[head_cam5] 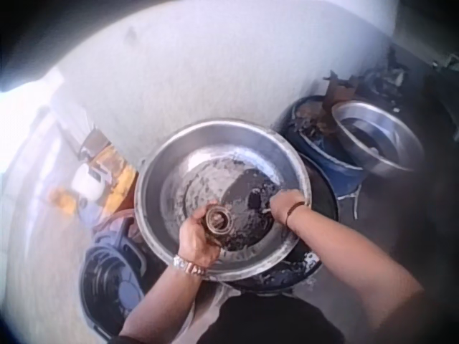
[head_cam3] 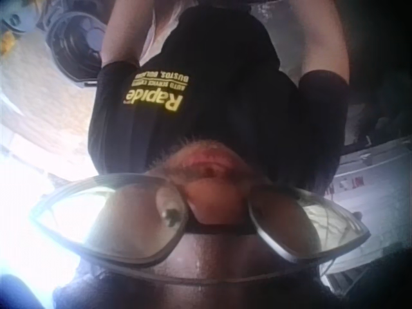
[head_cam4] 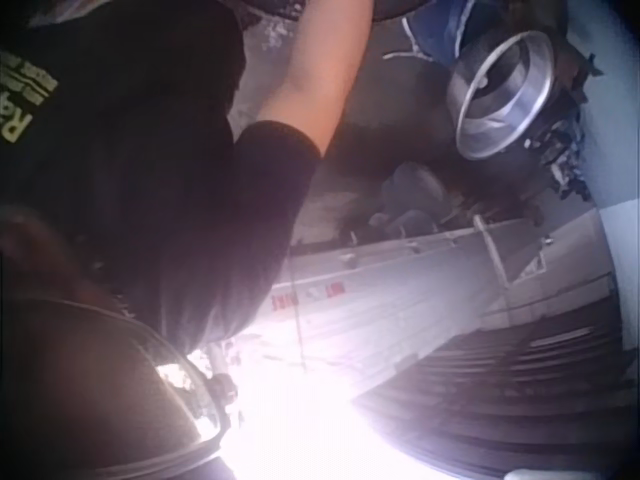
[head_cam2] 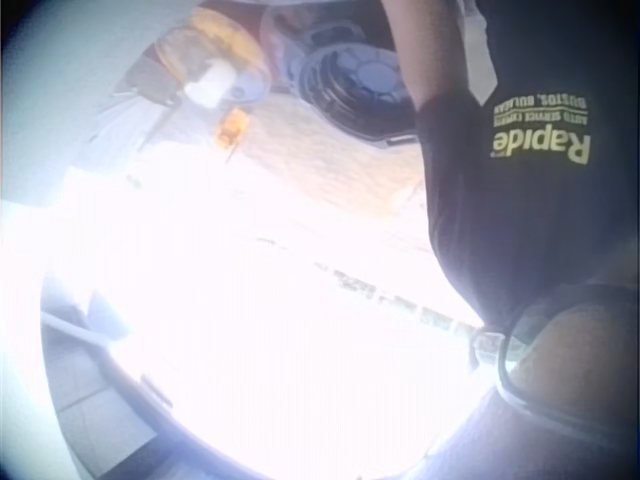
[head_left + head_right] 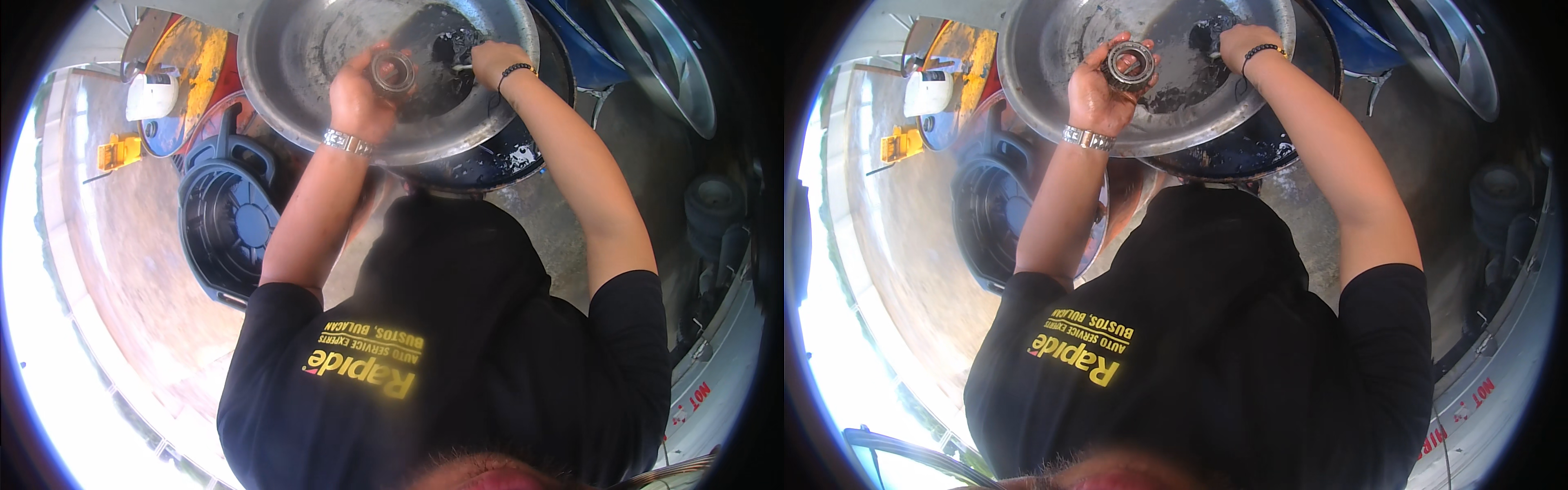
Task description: The person cleans a small cylindrical mechanical part by scrubbing it with a toothbrush in a metal basin filled with water. The person repeatedly scrubs and rinses the part, rotating it to clean different sides.
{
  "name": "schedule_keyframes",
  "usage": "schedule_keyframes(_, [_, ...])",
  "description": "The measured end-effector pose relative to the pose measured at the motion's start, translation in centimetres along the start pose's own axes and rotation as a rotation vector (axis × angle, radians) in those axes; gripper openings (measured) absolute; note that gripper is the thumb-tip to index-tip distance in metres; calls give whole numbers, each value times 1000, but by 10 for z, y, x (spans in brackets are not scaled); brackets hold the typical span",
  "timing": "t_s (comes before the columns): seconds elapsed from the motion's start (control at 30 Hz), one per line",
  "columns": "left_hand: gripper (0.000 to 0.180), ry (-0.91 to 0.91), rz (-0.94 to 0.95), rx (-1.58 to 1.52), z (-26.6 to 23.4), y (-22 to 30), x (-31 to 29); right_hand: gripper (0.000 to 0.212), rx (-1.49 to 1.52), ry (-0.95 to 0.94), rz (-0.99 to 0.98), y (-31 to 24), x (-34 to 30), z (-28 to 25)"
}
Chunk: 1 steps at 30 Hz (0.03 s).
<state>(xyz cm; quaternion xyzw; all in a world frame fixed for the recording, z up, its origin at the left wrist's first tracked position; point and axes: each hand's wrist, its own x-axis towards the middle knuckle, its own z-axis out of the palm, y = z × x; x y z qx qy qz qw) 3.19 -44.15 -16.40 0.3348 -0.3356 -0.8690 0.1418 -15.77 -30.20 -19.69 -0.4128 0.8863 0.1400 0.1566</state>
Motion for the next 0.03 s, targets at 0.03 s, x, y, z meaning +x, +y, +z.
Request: schedule_keyframes(0.03, [40, 2, 6, 15, 1, -1, -1, 31, -14, 11, 27, 3, 2, 1])
